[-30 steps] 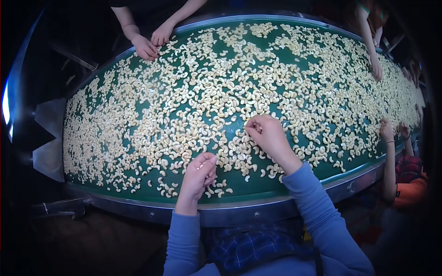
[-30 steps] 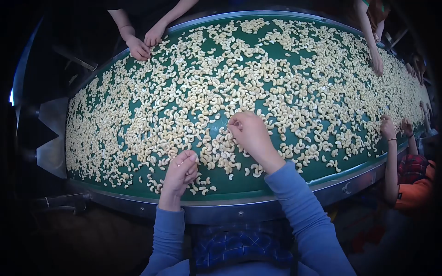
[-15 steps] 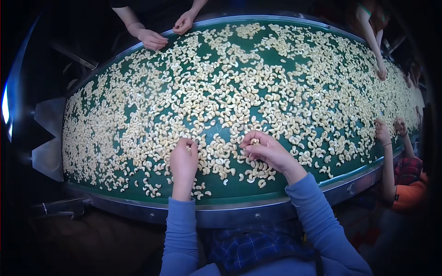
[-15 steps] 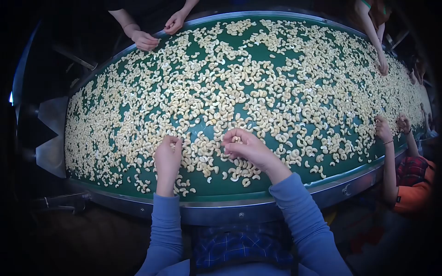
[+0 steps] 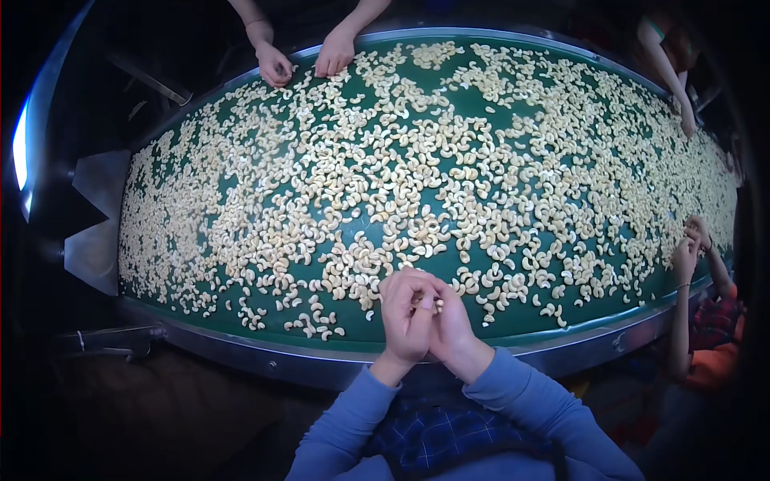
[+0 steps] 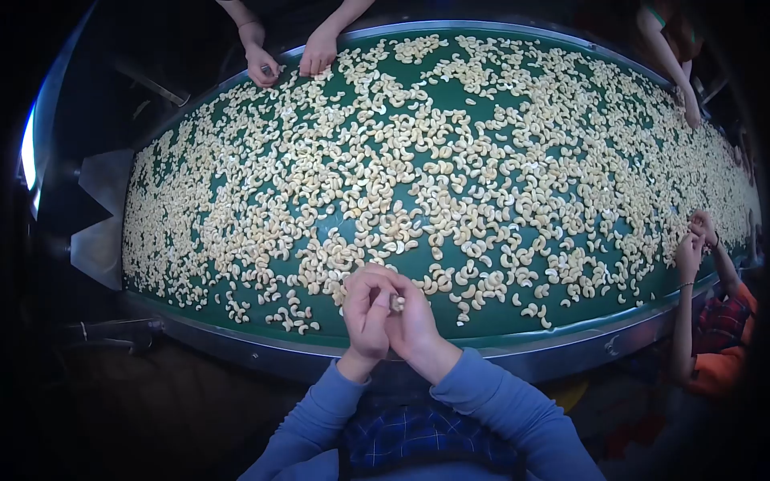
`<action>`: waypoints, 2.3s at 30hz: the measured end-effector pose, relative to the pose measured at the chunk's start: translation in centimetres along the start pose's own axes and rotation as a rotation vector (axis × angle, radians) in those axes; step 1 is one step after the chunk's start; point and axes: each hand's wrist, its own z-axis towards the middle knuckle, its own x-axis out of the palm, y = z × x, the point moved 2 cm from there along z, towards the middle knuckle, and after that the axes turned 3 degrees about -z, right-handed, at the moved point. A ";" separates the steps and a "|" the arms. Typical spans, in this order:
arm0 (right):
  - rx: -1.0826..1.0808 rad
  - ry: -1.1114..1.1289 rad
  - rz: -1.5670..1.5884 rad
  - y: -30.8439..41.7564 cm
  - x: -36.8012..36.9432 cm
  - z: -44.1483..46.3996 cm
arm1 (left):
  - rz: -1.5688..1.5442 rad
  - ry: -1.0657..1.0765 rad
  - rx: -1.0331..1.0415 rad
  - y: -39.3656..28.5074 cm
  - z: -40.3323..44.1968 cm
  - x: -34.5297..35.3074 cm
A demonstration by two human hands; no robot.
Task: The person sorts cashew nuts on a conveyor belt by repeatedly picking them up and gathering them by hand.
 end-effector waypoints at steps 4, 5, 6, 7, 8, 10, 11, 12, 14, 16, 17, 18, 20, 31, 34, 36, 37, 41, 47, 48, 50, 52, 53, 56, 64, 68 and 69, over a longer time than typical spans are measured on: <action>0.080 0.061 0.194 2.4 -2.3 0.1 | 0.327 -0.240 -0.041 -1.1 3.0 -0.4; 0.088 0.100 0.221 3.1 -2.6 -0.3 | 0.466 -0.230 -0.050 -0.8 4.3 -1.6; 0.103 0.109 0.222 3.8 -2.9 -0.6 | 0.563 -0.237 -0.060 0.8 4.9 -3.2; 0.118 0.120 0.224 4.3 -3.0 -0.9 | 0.615 -0.246 -0.092 1.6 5.5 -4.2; 0.134 0.134 0.225 4.9 -3.1 -1.1 | 0.687 -0.203 -0.095 2.7 5.7 -5.2; 0.125 0.118 0.184 5.8 -3.5 -1.5 | 0.830 -0.109 -0.102 4.1 6.1 -6.2; 0.128 0.120 0.184 6.3 -3.9 -1.7 | 0.846 -0.094 -0.136 4.2 6.1 -6.2; 0.131 0.120 0.183 6.7 -4.2 -1.9 | 0.878 -0.070 -0.139 4.2 6.1 -6.2; 0.125 0.124 0.173 7.6 -4.9 -2.4 | 0.937 -0.030 -0.146 4.2 6.2 -6.2; 0.128 0.124 0.164 8.3 -5.6 -2.9 | 0.928 -0.019 -0.185 3.3 6.8 -5.5; 0.120 0.109 0.141 8.8 -5.8 -3.2 | 0.883 -0.046 -0.169 2.7 7.4 -5.0; 0.121 0.111 0.136 9.2 -6.1 -3.3 | 0.837 -0.071 -0.151 2.3 8.0 -4.4; 0.125 0.112 0.127 9.9 -6.7 -3.6 | 0.754 -0.003 -0.033 3.4 9.2 -3.5; 0.121 0.084 0.113 13.5 -9.3 -5.4 | 1.027 0.017 -0.213 3.3 11.3 -1.3; 0.101 0.055 0.126 14.3 -9.3 -5.9 | 0.477 0.020 -0.389 0.3 9.0 2.5; 0.120 0.045 0.116 14.9 -7.8 -6.3 | -0.010 0.292 -0.487 -1.8 7.1 5.8; 0.139 0.080 0.129 14.9 -8.1 -6.2 | 0.001 0.358 -0.503 -1.9 6.5 6.7; 0.230 0.097 0.184 15.6 -9.6 -6.3 | 0.707 -0.132 -0.090 1.2 9.4 4.0; 0.242 0.125 0.216 17.9 -12.2 -7.8 | 1.111 -0.056 -0.051 5.8 11.2 0.3; 0.238 0.123 0.225 18.4 -12.7 -8.1 | 1.096 -0.077 -0.091 5.3 11.3 0.9; 0.239 0.122 0.235 19.2 -13.5 -8.4 | 1.069 -0.128 -0.174 3.9 11.5 1.9; 0.230 0.125 0.217 20.0 -13.7 -8.7 | 0.929 -0.128 -0.090 3.8 11.9 3.3; 0.226 0.113 0.209 20.3 -13.9 -8.9 | 0.821 -0.111 -0.065 3.8 12.0 4.3; 0.225 0.083 0.175 21.6 -13.8 -9.6 | 0.787 0.020 -0.038 4.0 12.4 6.8; 0.192 0.120 0.145 24.9 -16.0 -10.9 | 0.905 0.122 -0.238 3.7 13.5 8.5; 0.196 0.098 0.130 26.0 -16.6 -11.7 | 0.802 0.120 -0.065 3.8 13.1 10.5; 0.199 0.092 0.119 26.3 -16.7 -11.9 | 0.780 0.140 -0.080 3.8 13.1 11.3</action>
